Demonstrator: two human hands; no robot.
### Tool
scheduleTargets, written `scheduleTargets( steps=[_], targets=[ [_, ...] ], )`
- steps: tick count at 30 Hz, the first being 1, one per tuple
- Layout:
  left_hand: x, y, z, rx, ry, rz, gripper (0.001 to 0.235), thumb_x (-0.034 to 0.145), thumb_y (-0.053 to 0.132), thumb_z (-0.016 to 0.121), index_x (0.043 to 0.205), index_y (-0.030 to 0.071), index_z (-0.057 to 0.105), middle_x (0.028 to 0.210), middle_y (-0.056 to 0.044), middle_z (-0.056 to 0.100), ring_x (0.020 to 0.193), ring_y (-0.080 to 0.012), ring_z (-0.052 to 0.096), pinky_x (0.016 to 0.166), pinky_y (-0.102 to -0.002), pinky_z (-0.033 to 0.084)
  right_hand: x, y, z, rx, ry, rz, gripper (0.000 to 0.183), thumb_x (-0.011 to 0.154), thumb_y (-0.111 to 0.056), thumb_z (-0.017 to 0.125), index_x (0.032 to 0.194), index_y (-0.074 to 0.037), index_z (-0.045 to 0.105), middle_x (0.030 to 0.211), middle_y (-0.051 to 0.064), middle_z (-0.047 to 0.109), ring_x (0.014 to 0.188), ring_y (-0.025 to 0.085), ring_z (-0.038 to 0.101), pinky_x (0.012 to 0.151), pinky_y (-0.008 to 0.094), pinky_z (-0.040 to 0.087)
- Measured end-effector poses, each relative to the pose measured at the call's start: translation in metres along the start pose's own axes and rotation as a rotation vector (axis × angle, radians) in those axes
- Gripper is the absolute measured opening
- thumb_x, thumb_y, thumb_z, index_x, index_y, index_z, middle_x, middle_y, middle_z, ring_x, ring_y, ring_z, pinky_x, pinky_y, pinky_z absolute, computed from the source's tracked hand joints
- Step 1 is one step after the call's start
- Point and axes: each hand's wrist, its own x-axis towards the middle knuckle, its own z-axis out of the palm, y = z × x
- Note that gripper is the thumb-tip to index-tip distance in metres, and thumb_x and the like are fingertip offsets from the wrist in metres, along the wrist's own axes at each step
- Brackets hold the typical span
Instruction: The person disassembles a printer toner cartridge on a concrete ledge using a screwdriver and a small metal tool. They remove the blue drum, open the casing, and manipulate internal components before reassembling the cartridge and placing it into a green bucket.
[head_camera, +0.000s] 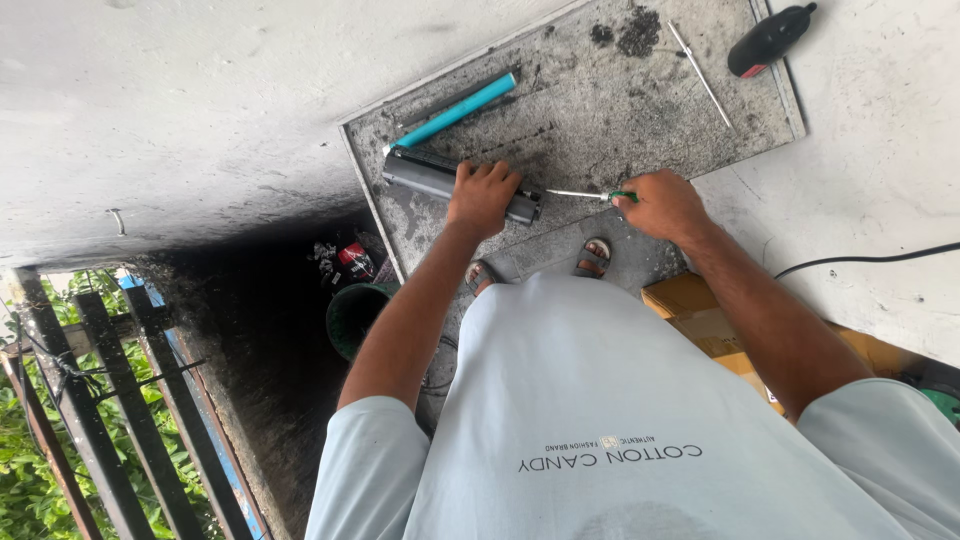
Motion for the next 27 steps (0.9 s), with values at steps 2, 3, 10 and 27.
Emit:
scheduleTargets(
  steps=[2,3,10,27],
  targets=[
    [-0.004,-0.002,-0.008,-0.059,0.019,0.016,0.061,0.070,0.001,0.076,0.126,0.019,0.063,0.120,-0.003,0.061,0.124,-0.0246,0.059,0.109,-0.051,0.037,-0.012,-0.012,-0.018,0.116,0.023,-0.018,0.023,0.084,-0.031,0.080,0.095,-0.012,0.074,0.079,0.008,0.074,0.067,0.026,0.073,0.068,0.042,0.056],
    [-0.008,-0.004,-0.012,-0.097,0.055,0.025,0.062,0.069,0.001,0.077,0.126,0.020,0.063,0.119,-0.003,0.062,0.123,-0.0250,0.060,0.109,-0.051,0.037,-0.021,-0.019,-0.025,0.094,0.091,-0.083,0.024,0.083,-0.030,0.080,0.093,-0.009,0.073,0.080,0.008,0.073,0.067,0.026,0.072,0.066,0.043,0.055],
    [-0.019,-0.032,-0.061,-0.348,0.272,0.023,0.072,0.061,0.003,0.083,0.130,0.016,0.062,0.116,-0.005,0.063,0.122,-0.0281,0.062,0.108,-0.052,0.036,-0.066,-0.096,-0.064,-0.225,0.273,-0.248,0.023,0.095,-0.029,0.076,0.095,-0.006,0.071,0.075,0.011,0.071,0.067,0.029,0.070,0.061,0.043,0.055],
    [-0.029,-0.039,-0.065,-0.434,0.259,0.057,0.081,0.058,0.007,0.089,0.133,0.019,0.061,0.124,-0.003,0.063,0.127,-0.0308,0.058,0.112,-0.053,0.035,-0.080,-0.149,-0.102,-0.580,0.172,-0.303,0.029,0.102,-0.035,0.066,0.088,-0.011,0.074,0.071,0.008,0.072,0.062,0.024,0.071,0.056,0.042,0.058]
  ],
)
